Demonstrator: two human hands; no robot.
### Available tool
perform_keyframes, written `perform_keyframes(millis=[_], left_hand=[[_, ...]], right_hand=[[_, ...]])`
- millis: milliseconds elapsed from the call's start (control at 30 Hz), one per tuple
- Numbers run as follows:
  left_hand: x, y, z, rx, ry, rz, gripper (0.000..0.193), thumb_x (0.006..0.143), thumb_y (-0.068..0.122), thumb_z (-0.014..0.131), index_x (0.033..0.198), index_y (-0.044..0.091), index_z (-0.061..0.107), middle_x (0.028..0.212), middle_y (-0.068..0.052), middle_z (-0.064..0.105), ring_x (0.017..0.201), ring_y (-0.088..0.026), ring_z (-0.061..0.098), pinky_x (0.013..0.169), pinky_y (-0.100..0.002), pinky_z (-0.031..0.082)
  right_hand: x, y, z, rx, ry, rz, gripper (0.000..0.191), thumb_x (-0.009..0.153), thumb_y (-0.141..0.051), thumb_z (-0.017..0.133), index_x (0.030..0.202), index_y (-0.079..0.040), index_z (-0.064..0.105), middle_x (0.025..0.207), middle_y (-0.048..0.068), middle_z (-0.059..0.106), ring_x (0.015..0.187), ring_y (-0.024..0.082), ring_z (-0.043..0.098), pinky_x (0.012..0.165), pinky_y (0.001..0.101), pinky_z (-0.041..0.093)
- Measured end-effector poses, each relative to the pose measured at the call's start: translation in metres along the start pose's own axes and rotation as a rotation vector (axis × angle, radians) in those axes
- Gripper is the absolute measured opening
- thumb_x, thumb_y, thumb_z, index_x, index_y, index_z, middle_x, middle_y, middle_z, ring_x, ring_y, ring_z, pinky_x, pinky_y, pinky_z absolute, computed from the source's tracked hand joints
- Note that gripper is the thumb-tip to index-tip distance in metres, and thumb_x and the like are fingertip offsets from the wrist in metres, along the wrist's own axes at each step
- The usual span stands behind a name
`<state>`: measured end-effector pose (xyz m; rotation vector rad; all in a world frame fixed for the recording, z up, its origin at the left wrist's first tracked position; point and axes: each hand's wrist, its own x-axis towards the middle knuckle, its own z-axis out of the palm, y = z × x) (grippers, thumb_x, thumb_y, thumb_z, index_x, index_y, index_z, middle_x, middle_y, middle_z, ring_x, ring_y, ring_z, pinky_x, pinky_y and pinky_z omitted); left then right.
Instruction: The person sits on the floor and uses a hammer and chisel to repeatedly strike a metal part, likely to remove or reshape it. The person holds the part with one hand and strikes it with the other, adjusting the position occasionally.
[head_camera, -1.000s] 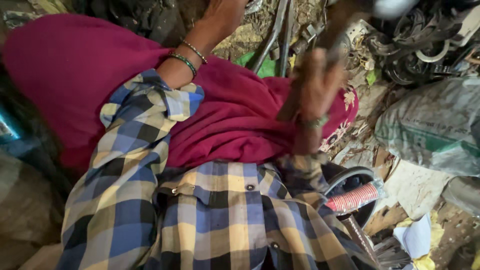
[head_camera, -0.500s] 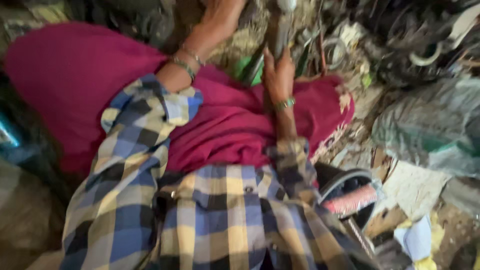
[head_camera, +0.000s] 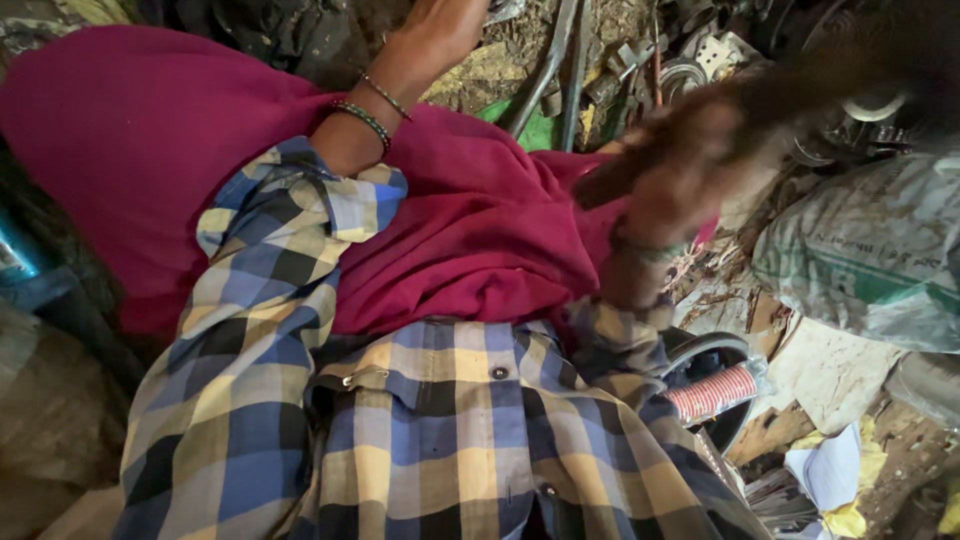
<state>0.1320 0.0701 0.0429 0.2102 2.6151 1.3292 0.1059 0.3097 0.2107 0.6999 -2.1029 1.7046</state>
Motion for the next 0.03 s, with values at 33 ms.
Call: perform_keyframes(millis=[33], left_hand=[[-0.0099, -0.0009, -0.0077, 0.001, 0.001, -0.004, 0.023, 0.103, 0.015, 0.047, 0.113, -0.002, 0.058, 0.105, -0.036, 0.065, 0.095, -0.046, 0.068, 0.075, -0.056, 0.052]], right_hand=[[-0.0118, 0.0133, 0.0117, -0.156, 0.034, 0.343, 0.029, 0.114, -0.031, 0.056, 0.117, -0.002, 0.060, 0.081, 0.013, 0.069, 0.061, 0.023, 0.068, 0.052, 0.0314, 0.059]])
